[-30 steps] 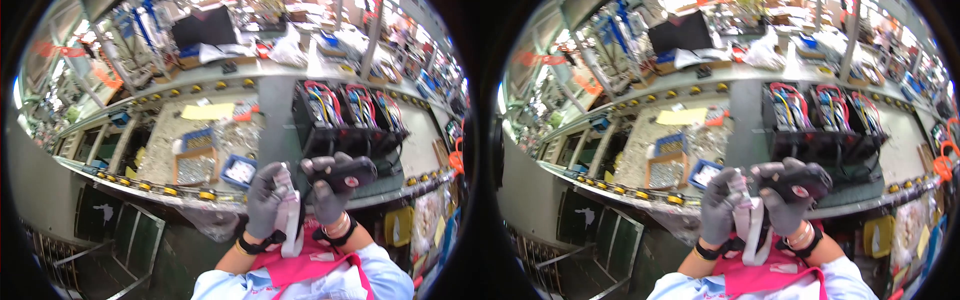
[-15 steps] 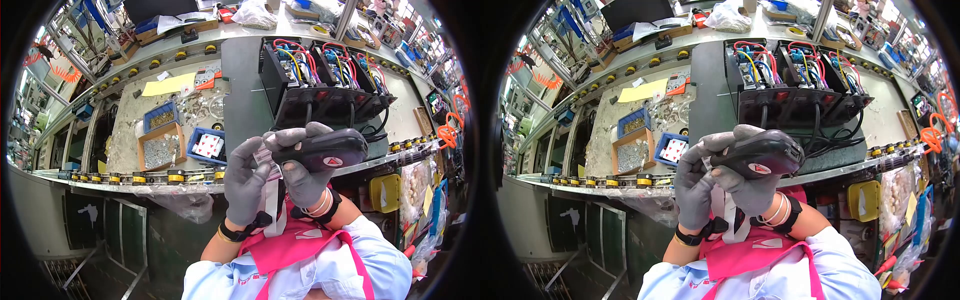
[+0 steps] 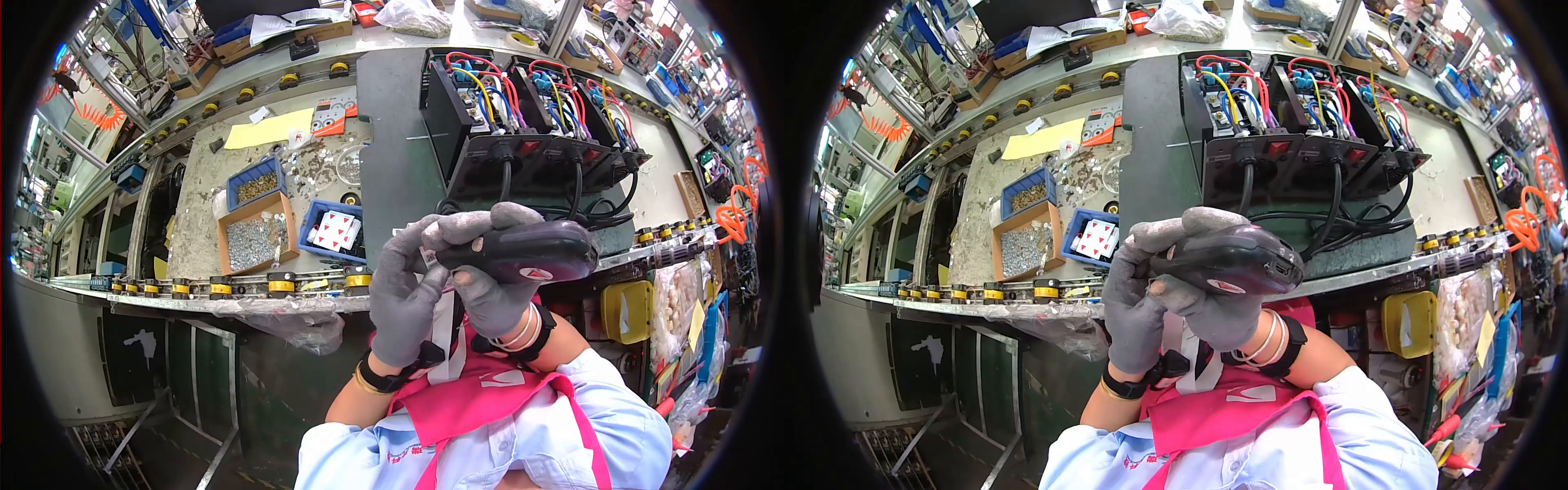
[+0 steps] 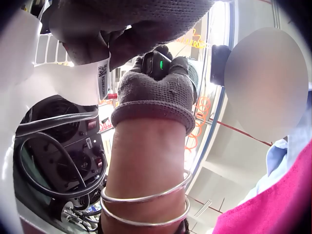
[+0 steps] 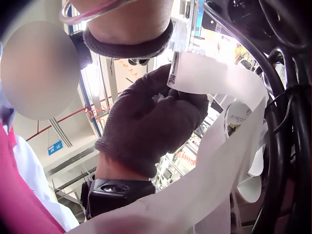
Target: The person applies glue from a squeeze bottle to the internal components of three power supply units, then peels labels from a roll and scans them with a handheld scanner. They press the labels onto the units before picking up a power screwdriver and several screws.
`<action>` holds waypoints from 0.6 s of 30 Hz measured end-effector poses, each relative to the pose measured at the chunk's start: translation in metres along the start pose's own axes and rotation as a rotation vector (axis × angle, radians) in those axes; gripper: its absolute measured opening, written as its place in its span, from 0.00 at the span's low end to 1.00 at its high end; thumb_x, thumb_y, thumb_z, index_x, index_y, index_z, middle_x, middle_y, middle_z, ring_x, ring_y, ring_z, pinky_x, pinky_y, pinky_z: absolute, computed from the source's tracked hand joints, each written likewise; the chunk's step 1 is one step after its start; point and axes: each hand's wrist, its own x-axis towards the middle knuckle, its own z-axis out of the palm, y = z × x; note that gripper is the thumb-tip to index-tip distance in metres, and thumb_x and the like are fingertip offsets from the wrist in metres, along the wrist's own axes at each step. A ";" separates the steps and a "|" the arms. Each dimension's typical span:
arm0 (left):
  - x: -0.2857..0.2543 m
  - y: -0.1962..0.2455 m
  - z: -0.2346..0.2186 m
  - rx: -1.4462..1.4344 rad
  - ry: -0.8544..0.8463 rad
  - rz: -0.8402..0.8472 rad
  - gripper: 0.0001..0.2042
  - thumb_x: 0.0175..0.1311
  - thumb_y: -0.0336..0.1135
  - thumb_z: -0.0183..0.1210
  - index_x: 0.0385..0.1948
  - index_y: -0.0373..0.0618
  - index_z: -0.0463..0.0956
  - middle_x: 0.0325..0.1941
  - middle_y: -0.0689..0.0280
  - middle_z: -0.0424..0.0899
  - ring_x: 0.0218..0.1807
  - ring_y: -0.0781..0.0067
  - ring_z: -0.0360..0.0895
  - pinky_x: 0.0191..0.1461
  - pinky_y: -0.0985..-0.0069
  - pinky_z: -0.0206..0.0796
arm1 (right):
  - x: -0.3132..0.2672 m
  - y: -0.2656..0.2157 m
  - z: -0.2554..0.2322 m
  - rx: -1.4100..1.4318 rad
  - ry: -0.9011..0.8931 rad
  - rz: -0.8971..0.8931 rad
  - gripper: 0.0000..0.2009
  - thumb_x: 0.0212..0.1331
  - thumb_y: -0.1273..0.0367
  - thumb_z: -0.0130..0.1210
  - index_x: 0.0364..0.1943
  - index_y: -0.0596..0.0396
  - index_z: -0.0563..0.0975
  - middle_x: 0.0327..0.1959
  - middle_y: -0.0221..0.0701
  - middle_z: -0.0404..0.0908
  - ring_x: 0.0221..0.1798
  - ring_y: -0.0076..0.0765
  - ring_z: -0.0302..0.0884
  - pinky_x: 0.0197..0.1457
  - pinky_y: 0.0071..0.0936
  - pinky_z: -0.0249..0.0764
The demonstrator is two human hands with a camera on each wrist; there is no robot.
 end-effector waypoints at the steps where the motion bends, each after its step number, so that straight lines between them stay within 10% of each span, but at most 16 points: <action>1: 0.000 0.000 0.000 0.001 0.004 -0.006 0.25 0.53 0.15 0.53 0.56 0.36 0.65 0.59 0.58 0.71 0.59 0.69 0.68 0.62 0.74 0.60 | -0.001 0.000 -0.001 0.000 -0.005 0.001 0.32 0.55 0.75 0.61 0.62 0.46 0.57 0.52 0.39 0.73 0.56 0.43 0.74 0.58 0.42 0.75; 9: -0.003 0.001 0.004 0.067 0.010 -0.039 0.25 0.54 0.16 0.55 0.57 0.37 0.66 0.55 0.59 0.73 0.56 0.73 0.70 0.57 0.76 0.64 | 0.006 -0.002 0.000 0.050 0.009 -0.008 0.32 0.55 0.74 0.61 0.62 0.45 0.57 0.53 0.38 0.73 0.56 0.42 0.74 0.59 0.42 0.73; 12: -0.006 0.006 0.003 0.281 0.012 -0.107 0.23 0.54 0.37 0.66 0.48 0.36 0.68 0.46 0.63 0.75 0.46 0.75 0.74 0.51 0.77 0.68 | 0.012 0.006 -0.006 0.043 -0.095 -0.108 0.33 0.54 0.74 0.62 0.62 0.45 0.57 0.53 0.37 0.74 0.56 0.42 0.73 0.61 0.46 0.70; 18: -0.010 -0.005 0.001 0.222 -0.003 -0.053 0.24 0.56 0.20 0.58 0.57 0.35 0.66 0.54 0.59 0.74 0.54 0.72 0.71 0.56 0.76 0.64 | 0.009 0.001 -0.003 0.070 -0.057 -0.017 0.33 0.55 0.76 0.60 0.63 0.45 0.57 0.52 0.38 0.75 0.57 0.43 0.73 0.63 0.48 0.68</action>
